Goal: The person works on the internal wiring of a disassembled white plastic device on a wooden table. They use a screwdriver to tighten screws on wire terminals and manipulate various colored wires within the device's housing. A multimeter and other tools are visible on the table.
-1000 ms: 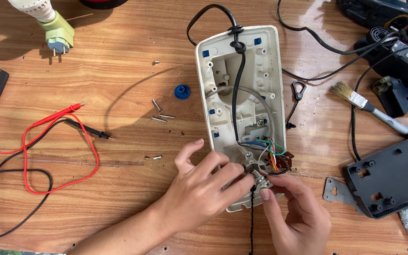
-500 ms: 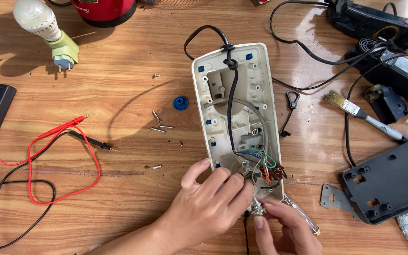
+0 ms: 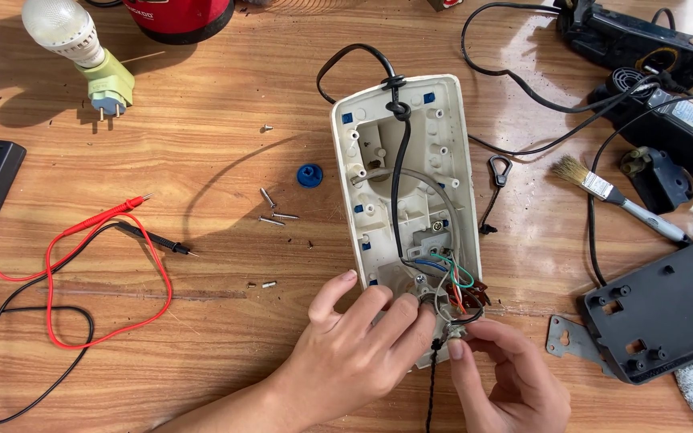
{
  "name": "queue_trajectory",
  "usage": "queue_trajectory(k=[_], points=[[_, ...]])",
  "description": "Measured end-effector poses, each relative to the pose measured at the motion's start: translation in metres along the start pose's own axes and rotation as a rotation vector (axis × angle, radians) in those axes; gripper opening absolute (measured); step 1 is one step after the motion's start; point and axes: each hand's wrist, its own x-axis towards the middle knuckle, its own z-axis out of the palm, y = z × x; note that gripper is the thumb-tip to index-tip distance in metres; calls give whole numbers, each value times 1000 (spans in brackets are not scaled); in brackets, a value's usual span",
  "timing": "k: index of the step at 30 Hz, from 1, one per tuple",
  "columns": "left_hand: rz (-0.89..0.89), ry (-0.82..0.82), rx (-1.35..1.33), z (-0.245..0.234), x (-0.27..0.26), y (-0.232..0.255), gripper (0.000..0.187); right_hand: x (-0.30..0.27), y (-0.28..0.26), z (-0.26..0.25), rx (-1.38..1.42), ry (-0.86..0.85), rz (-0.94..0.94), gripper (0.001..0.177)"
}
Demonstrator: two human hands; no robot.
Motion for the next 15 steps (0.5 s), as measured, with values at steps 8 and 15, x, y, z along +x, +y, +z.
queue_trajectory(k=[8, 15], points=[[59, -4, 99, -3, 4, 1, 11, -5, 9, -3, 23, 8, -35, 28], [81, -16, 86, -3, 5, -2, 20, -9, 5, 0, -44, 10, -28, 23]])
